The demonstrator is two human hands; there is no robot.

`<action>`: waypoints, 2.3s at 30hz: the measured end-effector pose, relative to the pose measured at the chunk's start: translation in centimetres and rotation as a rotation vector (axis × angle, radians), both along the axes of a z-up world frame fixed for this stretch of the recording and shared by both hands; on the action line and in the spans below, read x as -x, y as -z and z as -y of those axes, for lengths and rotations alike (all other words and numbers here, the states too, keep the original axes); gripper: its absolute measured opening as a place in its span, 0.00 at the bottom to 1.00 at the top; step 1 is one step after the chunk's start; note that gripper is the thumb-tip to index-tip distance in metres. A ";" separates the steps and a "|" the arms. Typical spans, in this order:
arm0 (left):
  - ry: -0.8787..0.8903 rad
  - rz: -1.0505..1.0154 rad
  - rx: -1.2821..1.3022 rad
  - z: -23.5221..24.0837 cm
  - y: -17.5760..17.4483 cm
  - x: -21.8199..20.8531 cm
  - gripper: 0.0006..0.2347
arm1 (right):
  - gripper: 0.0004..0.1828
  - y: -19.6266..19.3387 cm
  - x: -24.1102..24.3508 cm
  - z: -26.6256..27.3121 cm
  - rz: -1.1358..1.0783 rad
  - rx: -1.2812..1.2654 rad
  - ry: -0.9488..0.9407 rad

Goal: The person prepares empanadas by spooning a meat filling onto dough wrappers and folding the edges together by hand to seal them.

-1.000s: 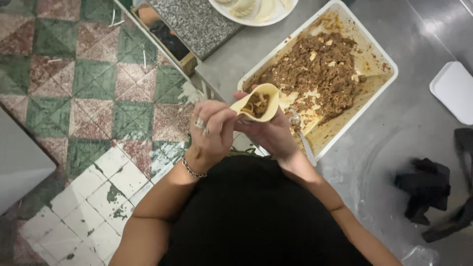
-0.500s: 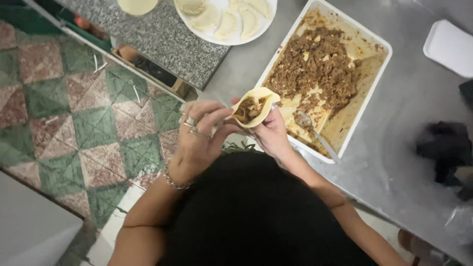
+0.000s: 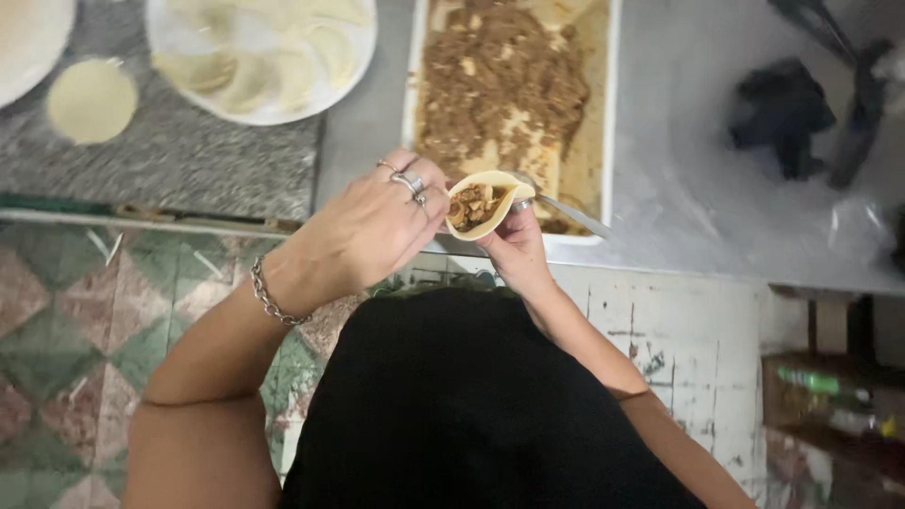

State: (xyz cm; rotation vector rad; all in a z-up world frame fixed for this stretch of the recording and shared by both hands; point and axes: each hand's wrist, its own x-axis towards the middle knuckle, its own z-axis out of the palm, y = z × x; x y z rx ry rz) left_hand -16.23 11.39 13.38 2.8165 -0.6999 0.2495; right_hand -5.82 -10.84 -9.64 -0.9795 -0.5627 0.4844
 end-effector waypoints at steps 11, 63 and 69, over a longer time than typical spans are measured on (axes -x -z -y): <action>-0.087 -0.288 -0.005 4.4 2.5 -8.6 0.12 | 0.32 -1.9 -4.5 8.6 0.024 0.126 0.297; 0.022 -0.442 0.723 20.2 5.1 -22.3 0.12 | 0.34 -1.4 -15.6 21.5 -0.102 -0.024 0.262; -0.129 0.041 0.783 17.3 8.0 -17.4 0.03 | 0.32 -7.0 -13.4 14.3 -0.078 0.005 0.114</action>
